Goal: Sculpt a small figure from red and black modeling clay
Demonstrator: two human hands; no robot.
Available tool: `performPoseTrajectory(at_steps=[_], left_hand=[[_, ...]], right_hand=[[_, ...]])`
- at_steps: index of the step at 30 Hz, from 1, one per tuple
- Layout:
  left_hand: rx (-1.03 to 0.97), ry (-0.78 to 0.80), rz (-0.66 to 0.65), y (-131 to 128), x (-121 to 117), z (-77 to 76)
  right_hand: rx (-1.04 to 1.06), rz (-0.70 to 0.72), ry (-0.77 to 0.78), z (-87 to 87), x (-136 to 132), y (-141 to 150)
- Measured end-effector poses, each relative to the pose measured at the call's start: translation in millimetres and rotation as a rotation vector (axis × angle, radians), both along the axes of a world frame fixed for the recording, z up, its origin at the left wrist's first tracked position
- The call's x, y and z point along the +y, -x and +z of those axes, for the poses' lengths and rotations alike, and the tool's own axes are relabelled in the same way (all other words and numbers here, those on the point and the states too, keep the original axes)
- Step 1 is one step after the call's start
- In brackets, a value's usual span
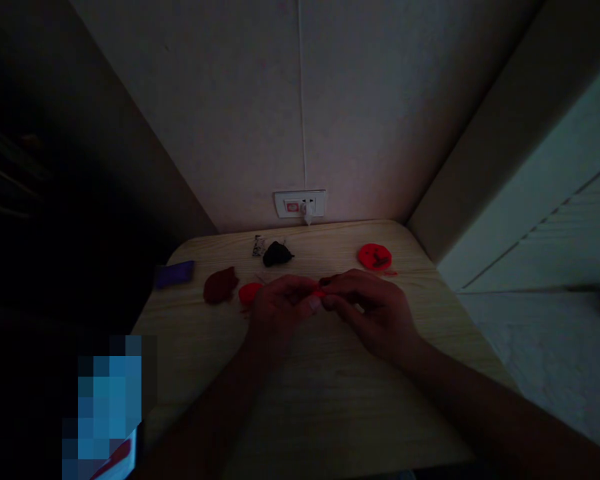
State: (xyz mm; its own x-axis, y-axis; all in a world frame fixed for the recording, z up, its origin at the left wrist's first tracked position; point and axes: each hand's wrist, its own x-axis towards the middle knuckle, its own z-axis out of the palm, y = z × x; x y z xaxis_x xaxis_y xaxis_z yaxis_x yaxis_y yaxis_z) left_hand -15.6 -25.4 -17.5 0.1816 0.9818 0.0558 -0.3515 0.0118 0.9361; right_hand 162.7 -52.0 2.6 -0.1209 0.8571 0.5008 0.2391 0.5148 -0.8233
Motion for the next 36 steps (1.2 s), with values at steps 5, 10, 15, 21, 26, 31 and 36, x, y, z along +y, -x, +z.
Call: performPoseTrajectory(at_steps=[5,10,15,21,26,31,36], left_hand=[[0.044,-0.034,0.022,-0.8,0.1,-0.8],[0.145,-0.046,0.073,0.0,-2.8,5.7],[0.193,-0.064,0.079,-0.2,-4.2,9.9],[0.183,-0.051,0.070,-1.7,-4.4,10.6],[0.172,-0.031,0.094,-2.2,-4.6,10.8],[0.188,-0.044,0.095,-1.6,-3.6,10.1],[0.178,-0.027,0.084,-1.8,-3.6,9.7]], right_hand=[[0.007,0.022,0.009,-0.4,-1.7,0.8],[0.099,0.020,0.139,-1.9,-2.1,2.4],[0.090,0.004,0.137,0.1,-1.4,2.1],[0.142,-0.003,0.132,-0.2,-0.4,3.2],[0.271,0.017,0.207,-3.9,0.4,3.7],[0.231,0.009,0.204,-3.3,1.4,2.5],[0.229,0.030,0.201,-1.9,1.8,2.9]])
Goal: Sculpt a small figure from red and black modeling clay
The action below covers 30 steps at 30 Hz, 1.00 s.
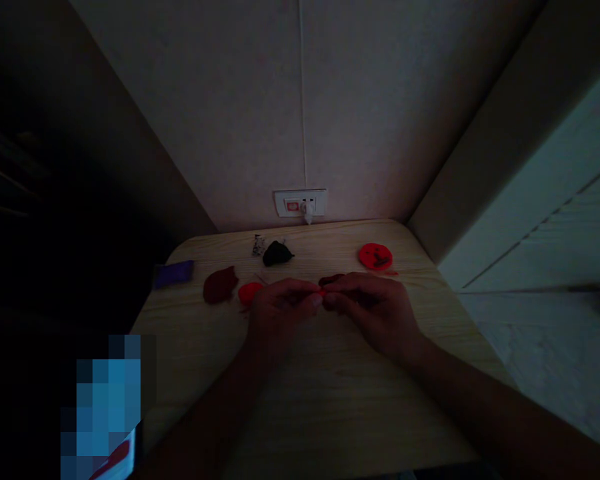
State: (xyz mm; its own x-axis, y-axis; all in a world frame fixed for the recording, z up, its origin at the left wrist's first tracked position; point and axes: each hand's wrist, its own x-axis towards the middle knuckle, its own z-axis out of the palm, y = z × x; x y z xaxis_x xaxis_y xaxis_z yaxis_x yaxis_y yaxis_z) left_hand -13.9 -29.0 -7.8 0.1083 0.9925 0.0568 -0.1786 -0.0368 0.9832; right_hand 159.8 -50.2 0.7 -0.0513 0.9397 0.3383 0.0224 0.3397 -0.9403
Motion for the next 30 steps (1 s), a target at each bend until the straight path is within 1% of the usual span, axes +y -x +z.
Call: performPoseTrajectory(at_steps=[4,7,9,12,14,16,20,25,30], left_hand=[[-0.009,0.016,-0.003,0.2,0.7,-1.7],[-0.055,0.034,-0.004,0.9,1.7,-3.7],[-0.088,0.038,-0.020,1.2,1.8,-4.8],[-0.100,0.047,-0.041,1.0,1.3,-5.0],[-0.094,0.058,-0.051,0.7,1.2,-4.7],[-0.092,0.070,-0.057,0.6,1.3,-4.9],[-0.129,0.065,-0.076,0.9,1.8,-7.1],[-0.109,0.051,-0.050,1.3,1.9,-7.8],[-0.102,0.051,-0.071,1.8,0.8,-5.6]], right_hand=[[0.029,-0.011,0.062,0.5,-1.2,-0.2],[0.023,-0.023,0.086,0.3,-1.3,-2.3],[-0.022,-0.023,0.041,0.3,-1.3,-4.0],[-0.132,0.004,-0.094,1.2,-1.7,-5.4],[-0.184,0.029,-0.152,2.1,-2.1,-5.5],[-0.199,0.020,-0.159,3.0,-2.3,-5.1],[-0.164,-0.024,-0.112,3.0,-2.4,-3.6],[-0.090,-0.029,-0.047,0.5,-2.2,-3.1],[-0.140,-0.006,-0.115,2.5,-1.0,-4.4]])
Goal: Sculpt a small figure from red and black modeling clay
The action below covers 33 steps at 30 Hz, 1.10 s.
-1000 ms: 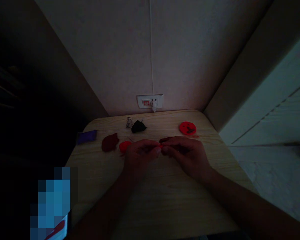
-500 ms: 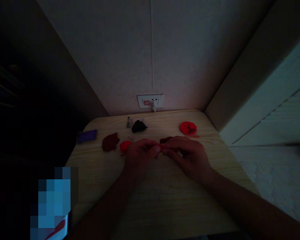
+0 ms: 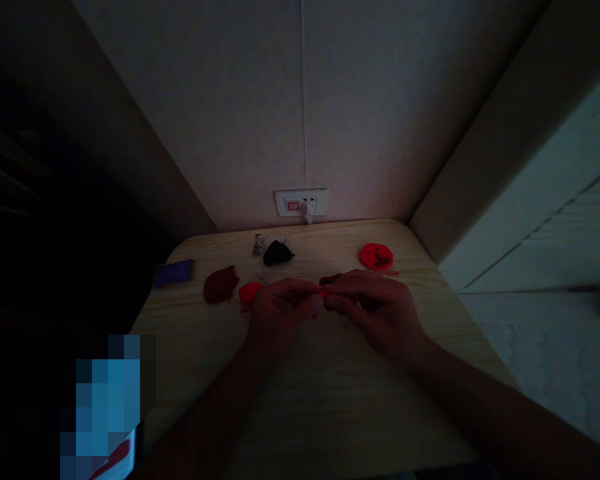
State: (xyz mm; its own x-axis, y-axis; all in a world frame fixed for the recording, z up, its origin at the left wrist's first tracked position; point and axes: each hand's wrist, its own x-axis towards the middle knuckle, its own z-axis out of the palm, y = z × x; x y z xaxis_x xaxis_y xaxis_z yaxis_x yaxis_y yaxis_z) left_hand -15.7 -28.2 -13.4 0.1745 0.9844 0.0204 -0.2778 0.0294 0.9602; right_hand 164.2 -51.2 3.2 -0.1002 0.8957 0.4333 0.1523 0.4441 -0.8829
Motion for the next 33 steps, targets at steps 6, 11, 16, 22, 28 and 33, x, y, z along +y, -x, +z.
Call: performPoseTrajectory(at_steps=[6,11,16,22,28,33], left_hand=[[-0.065,0.017,-0.027,1.2,-1.5,-0.9],[0.002,-0.001,-0.006,0.8,-0.4,-0.3],[-0.038,0.021,0.001,0.4,-0.6,-2.1],[-0.109,0.087,-0.049,-0.1,0.4,-1.9],[-0.138,0.152,-0.104,0.0,1.0,0.1],[-0.125,0.128,-0.092,1.4,2.1,-4.3]], right_hand=[[0.080,0.001,0.098,1.4,-2.5,1.7],[0.150,0.055,0.143,-0.9,-3.4,2.5],[0.186,0.085,0.193,-1.2,-2.5,2.6],[0.243,0.138,0.202,1.1,-2.5,2.6],[0.305,0.215,0.186,2.3,-1.2,3.0],[0.328,0.214,0.198,1.2,-2.0,4.2]])
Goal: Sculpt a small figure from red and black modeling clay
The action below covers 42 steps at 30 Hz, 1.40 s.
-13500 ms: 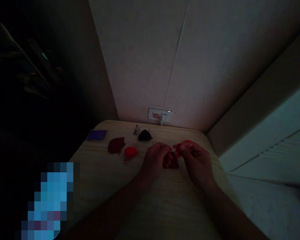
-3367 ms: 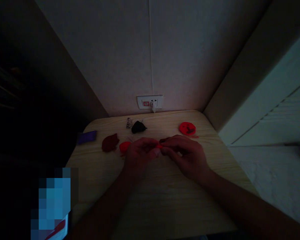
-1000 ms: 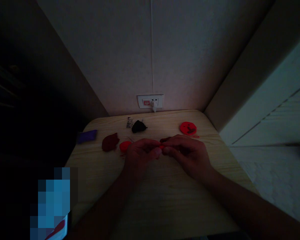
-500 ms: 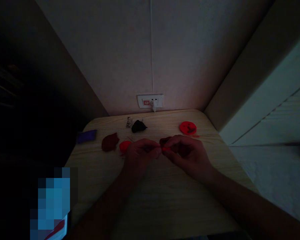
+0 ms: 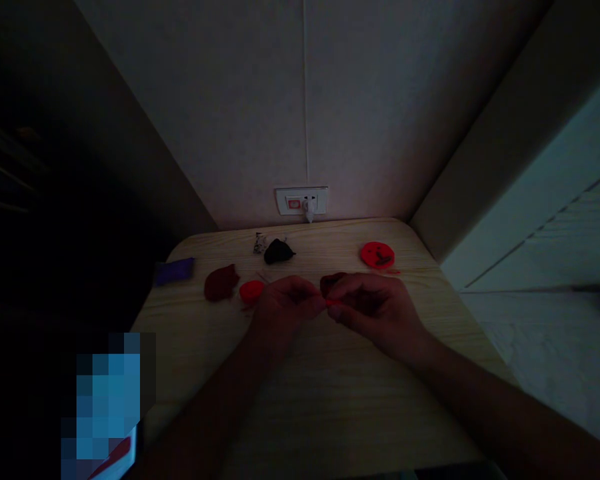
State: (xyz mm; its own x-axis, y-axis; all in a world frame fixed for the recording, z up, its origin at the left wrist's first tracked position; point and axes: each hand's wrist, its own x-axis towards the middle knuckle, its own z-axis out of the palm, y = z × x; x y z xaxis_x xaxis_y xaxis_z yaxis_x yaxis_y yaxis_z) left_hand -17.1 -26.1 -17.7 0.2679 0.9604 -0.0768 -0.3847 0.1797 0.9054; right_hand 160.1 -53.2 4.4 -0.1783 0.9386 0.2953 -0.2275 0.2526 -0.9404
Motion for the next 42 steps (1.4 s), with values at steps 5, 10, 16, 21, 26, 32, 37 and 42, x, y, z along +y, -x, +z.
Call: performPoseTrajectory(at_steps=[5,10,16,21,26,32,37,42], left_hand=[[-0.039,0.000,-0.010,-0.2,-1.1,2.3],[-0.090,0.038,-0.062,-0.3,-0.8,4.0],[-0.108,0.071,-0.095,0.2,-0.8,4.2],[-0.096,0.055,-0.090,-0.4,-0.5,3.1],[-0.113,0.063,-0.088,-0.1,-0.2,-0.8],[-0.125,0.048,-0.130,0.5,-1.9,2.1],[-0.114,0.078,-0.116,0.0,-1.5,4.6],[-0.130,0.071,-0.136,-0.7,-2.1,5.3]], right_hand=[[0.030,0.015,0.054,0.9,-1.2,0.6],[0.009,0.028,0.048,2.4,-2.1,0.5],[0.021,0.065,0.070,2.9,-2.4,-0.2],[0.023,0.026,0.029,3.7,-3.1,1.1],[0.067,0.036,0.094,5.7,-3.3,2.7],[0.080,0.044,0.114,6.8,-3.1,2.6],[0.000,0.004,0.080,3.3,-3.8,0.4],[-0.032,0.012,0.048,1.3,-4.0,-0.7]])
